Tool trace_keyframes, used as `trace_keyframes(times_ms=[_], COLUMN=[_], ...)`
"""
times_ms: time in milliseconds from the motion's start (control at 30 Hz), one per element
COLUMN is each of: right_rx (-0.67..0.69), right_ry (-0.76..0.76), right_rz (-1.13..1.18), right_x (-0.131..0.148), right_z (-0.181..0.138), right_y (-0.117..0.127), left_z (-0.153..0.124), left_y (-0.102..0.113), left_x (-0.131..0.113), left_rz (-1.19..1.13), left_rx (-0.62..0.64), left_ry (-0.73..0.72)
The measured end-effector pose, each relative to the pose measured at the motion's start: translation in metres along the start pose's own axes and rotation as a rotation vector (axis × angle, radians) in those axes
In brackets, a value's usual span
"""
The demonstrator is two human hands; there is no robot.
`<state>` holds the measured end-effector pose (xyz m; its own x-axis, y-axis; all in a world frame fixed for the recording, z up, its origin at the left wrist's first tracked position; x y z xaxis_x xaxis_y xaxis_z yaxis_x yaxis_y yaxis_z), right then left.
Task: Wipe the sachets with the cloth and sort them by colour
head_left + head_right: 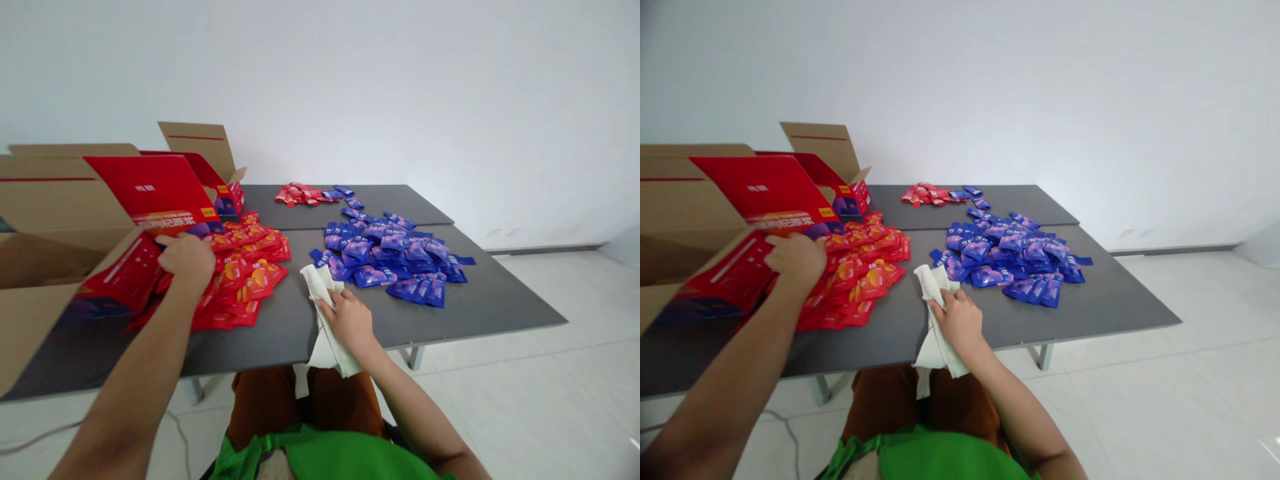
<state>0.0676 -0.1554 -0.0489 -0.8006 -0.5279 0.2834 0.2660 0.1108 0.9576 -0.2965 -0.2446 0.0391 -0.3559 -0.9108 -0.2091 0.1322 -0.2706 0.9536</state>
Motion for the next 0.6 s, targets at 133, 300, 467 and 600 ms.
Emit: trace_keyframes(times_ms=[133, 300, 467, 600], right_rx=[0.012, -0.020, -0.049, -0.049], right_ry=[-0.017, -0.007, 0.005, 0.021], right_rz=[-0.001, -0.021, 0.015, 0.099], right_x=[0.000, 0.003, 0.003, 0.001], right_z=[0.000, 0.000, 0.000, 0.000], right_y=[0.000, 0.004, 0.005, 0.003], left_z=[-0.015, -0.036, -0.031, -0.014], left_y=[0.029, 0.058, 0.020, -0.036], left_x=[-0.018, -0.073, -0.144, -0.204], left_rz=[0.007, -0.024, -0.059, -0.069], left_rx=[0.032, -0.029, 0.046, 0.168], left_ry=[-0.070, -0.255, -0.436, -0.629])
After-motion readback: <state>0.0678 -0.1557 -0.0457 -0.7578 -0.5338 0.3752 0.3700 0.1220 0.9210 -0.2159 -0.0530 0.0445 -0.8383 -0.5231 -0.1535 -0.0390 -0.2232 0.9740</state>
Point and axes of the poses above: each hand's wrist, its own z-axis towards the middle knuckle, its own y-axis out of the back of the hand, x = y × z, the point moved 9 cm from there along z, towards the middle knuckle, and after that the axes turned 4 degrees about x, right-handed, at the moved point
